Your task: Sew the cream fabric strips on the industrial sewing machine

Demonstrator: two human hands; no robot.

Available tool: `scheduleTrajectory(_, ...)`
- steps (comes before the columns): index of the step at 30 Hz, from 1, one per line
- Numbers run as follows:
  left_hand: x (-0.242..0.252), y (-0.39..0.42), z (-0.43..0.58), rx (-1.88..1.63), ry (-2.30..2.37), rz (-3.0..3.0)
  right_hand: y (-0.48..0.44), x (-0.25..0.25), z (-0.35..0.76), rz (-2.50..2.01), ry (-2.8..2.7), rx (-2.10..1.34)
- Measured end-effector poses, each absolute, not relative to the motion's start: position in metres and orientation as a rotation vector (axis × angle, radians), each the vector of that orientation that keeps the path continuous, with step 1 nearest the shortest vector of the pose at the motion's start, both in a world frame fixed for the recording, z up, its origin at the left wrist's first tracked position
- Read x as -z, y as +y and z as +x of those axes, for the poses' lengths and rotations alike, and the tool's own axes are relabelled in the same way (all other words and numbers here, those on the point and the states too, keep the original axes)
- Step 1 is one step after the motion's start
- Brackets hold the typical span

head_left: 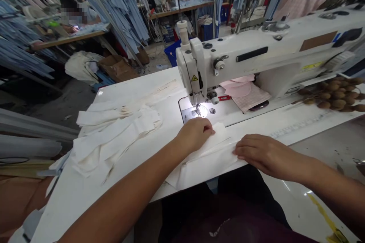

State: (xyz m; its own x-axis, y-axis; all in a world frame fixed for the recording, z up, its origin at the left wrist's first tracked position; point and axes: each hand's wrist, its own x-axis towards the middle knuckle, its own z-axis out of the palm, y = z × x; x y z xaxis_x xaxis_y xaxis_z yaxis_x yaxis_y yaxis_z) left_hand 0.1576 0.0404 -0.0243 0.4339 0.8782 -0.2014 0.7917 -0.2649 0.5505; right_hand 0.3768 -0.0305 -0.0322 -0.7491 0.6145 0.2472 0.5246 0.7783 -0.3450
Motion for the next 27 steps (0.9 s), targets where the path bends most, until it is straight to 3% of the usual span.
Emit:
scheduleTrajectory(7, 0.019, 0.047, 0.166, -0.101, 1.388, 2.097, -0.028, 0.032, 0.384, -0.776, -2.703, -0.226)
scheduleTrajectory(17, 0.024, 0.046, 0.163, -0.178, 1.264, 2.235, -0.022, 0.025, 0.382, -0.767, -2.593, -0.519)
scheduleTrajectory(21, 0.021, 0.04, 0.164, -0.344, 1.171, 2.282, -0.018, 0.025, 0.382, -0.88, -2.531, -0.647)
scheduleTrajectory(27, 0.016, 0.029, 0.166, -0.459, 1.209, 2.076, 0.0, 0.034, 0.363, -1.191, -2.252, -0.532)
